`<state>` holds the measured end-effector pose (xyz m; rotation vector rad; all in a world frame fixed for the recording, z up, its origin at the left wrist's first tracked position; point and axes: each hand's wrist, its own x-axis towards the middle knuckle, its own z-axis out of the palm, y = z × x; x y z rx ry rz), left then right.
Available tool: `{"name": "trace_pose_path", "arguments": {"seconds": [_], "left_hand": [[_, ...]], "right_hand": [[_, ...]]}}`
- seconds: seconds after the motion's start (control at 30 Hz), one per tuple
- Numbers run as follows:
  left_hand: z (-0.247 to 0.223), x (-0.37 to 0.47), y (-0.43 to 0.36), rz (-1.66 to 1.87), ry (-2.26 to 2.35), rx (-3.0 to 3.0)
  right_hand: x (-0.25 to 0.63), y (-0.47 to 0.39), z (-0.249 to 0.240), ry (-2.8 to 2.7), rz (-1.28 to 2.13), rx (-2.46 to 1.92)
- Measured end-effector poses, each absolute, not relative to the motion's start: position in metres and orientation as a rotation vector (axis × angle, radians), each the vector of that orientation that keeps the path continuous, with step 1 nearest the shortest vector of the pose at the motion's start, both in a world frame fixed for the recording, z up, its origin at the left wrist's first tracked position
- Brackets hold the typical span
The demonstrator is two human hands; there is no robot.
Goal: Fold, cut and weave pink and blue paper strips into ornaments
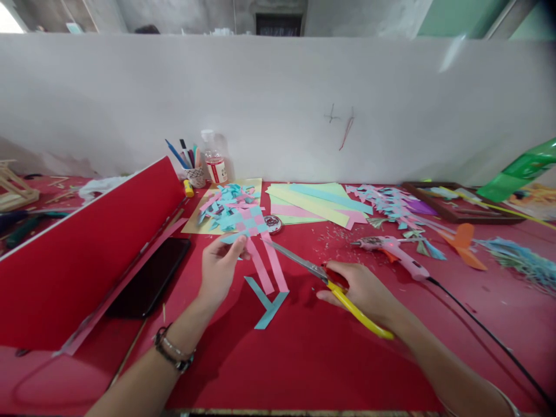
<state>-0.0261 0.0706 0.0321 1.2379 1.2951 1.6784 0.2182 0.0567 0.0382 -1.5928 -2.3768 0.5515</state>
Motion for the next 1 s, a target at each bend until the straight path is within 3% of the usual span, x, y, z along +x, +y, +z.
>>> {"name": "trace_pose_path", "arguments": {"seconds": [1.0], "left_hand": [[0.029,-0.0255,0.0717,1.589,1.257,1.222]], "right_hand": [[0.2235,0.0594,0.0385,-2.354,0.638,-1.621]]}}
